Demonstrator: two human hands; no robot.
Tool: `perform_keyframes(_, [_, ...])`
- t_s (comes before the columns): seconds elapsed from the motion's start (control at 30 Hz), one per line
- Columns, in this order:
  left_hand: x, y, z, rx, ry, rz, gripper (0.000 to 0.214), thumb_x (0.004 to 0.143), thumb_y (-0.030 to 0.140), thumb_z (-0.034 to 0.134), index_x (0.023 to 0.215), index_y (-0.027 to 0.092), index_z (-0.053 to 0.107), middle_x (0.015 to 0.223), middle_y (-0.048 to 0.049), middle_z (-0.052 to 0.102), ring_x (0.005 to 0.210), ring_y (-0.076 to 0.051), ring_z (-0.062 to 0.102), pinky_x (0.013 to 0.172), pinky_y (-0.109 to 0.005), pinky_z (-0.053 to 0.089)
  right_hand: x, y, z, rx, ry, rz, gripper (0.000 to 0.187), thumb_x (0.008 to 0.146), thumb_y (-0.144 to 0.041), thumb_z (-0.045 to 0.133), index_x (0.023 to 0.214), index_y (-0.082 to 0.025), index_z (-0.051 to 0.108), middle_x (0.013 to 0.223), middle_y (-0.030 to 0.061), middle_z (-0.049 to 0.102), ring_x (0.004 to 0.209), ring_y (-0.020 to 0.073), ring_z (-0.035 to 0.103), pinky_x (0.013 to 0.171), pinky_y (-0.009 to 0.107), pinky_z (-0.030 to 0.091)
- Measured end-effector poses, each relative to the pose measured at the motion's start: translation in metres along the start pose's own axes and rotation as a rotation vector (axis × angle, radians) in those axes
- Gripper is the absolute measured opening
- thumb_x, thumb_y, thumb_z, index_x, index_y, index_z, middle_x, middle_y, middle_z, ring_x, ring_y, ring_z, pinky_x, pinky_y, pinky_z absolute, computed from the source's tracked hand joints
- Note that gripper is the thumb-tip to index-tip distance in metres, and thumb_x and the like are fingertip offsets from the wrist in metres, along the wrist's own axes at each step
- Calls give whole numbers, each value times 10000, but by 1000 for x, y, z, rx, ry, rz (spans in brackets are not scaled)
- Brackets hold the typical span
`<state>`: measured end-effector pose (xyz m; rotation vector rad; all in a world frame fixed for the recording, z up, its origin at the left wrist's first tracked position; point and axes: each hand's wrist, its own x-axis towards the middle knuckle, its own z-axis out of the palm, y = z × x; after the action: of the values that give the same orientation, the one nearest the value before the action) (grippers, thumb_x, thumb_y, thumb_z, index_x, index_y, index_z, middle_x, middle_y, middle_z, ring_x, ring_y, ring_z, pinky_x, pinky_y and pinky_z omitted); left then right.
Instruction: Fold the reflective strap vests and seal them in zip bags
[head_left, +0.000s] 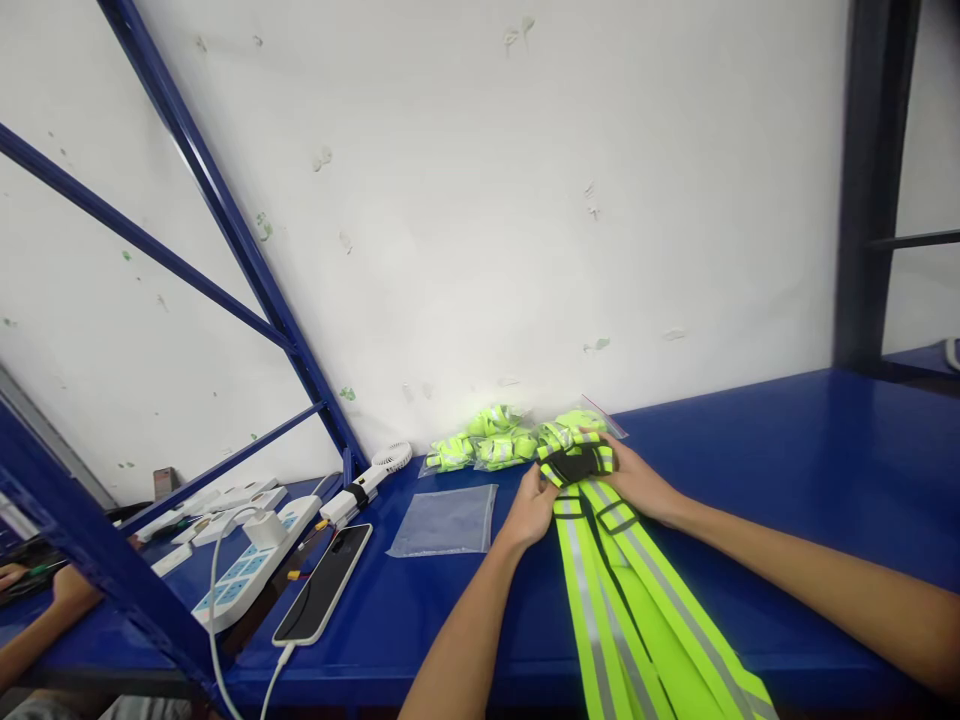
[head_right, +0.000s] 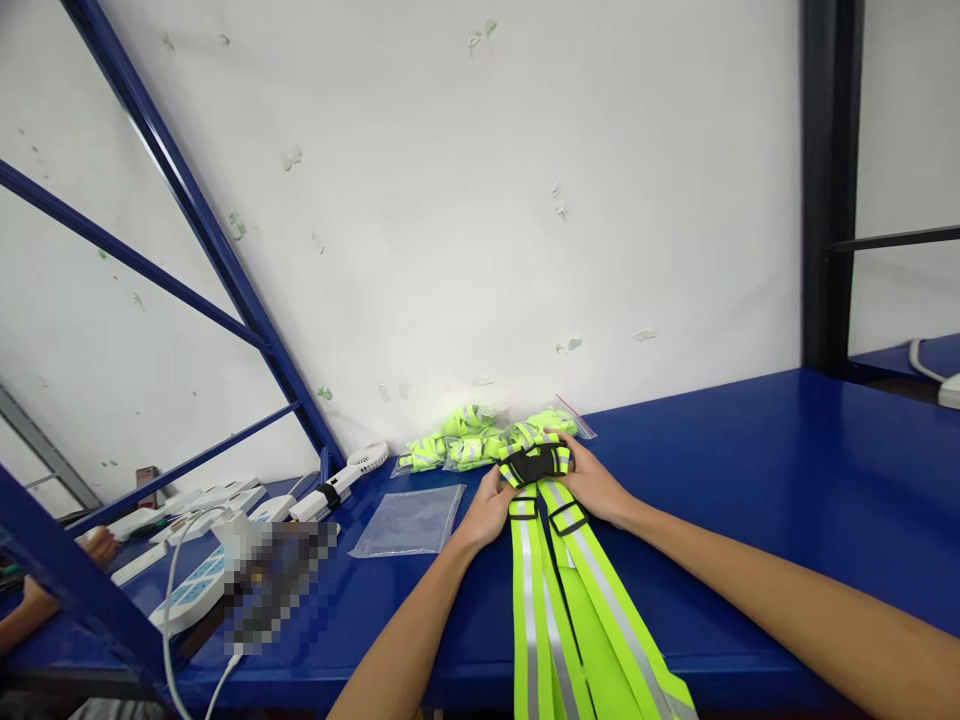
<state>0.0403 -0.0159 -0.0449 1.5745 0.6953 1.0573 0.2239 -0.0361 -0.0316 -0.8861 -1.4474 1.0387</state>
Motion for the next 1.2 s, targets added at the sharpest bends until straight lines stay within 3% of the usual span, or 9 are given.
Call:
perform_keyframes(0.17, [6,-6,-6,60,164,72,306,785,297,615,1049,142,633,1008,-94,697,960,-264,626,872,-379,480,-12,-15,4,-53,-99,-68,827,736,-312,733,1443,-259,309,722,-16,639,507,147,544,503,266,473])
perform_keyframes(0.27, [3,-9,-12,213,352,107,243,798,239,551,1009,165,648,1027,-88,686,1004,-263,595,926,-380,440,-14,-18,7,-18,-199,-42,674,769,-367,697,1375,-274,414,949,30,665,674,181,620,625,300,513])
perform_keyframes(0.4, [2,-11,-13,255,508,117,282,826,238,475,1040,179,649,1083,-90,666,1124,-265,530,1013,-379,367,-11,-10,13,-32,-160,-18,430,799,-423,641,1178,-233,571,956,36,662,746,206,635,688,328,520])
perform_keyframes(0.53, [7,-8,-7,34,461,32,447,858,503,448,1085,169,638,1077,-81,675,1137,-275,535,1023,-394,377,-9,-2,17,100,-141,30,562,805,-390,634,1307,-281,408,1026,34,658,718,195,651,674,348,541])
perform_keyframes(0.67, [6,-2,-5,-271,210,-130,734,815,746,285,1147,180,615,1052,-92,686,1069,-296,593,960,-434,441,-6,3,12,94,-18,66,663,837,-378,583,1413,-285,268,914,23,687,643,189,643,629,334,531])
perform_keyframes(0.83, [1,-9,-6,-214,68,-191,562,749,460,659,1235,210,531,1085,-59,669,1008,-260,622,930,-406,454,-1,5,7,-13,177,203,592,839,-379,564,1382,-207,405,851,44,715,680,218,654,647,324,520])
perform_keyframes(0.97, [4,-15,-7,-135,76,-33,483,755,349,675,1195,202,538,1111,-68,641,982,-227,607,905,-363,451,-3,-3,9,330,-28,460,536,868,-491,486,1332,-223,471,1048,103,712,776,265,695,694,394,552])
perform_keyframes(1.07, [5,-13,-10,14,147,96,354,769,327,650,1083,177,588,1055,-71,638,950,-218,585,880,-338,442,-6,-9,10,533,-218,469,518,884,-518,460,1321,-242,485,1124,94,697,884,275,695,791,424,544])
perform_keyframes(1.2, [-2,-1,-12,183,120,160,230,788,226,572,1014,196,599,1038,-40,620,951,-203,556,885,-315,419,-5,-7,9,552,-142,402,534,840,-351,584,1350,-246,465,1061,68,725,881,254,695,800,389,542])
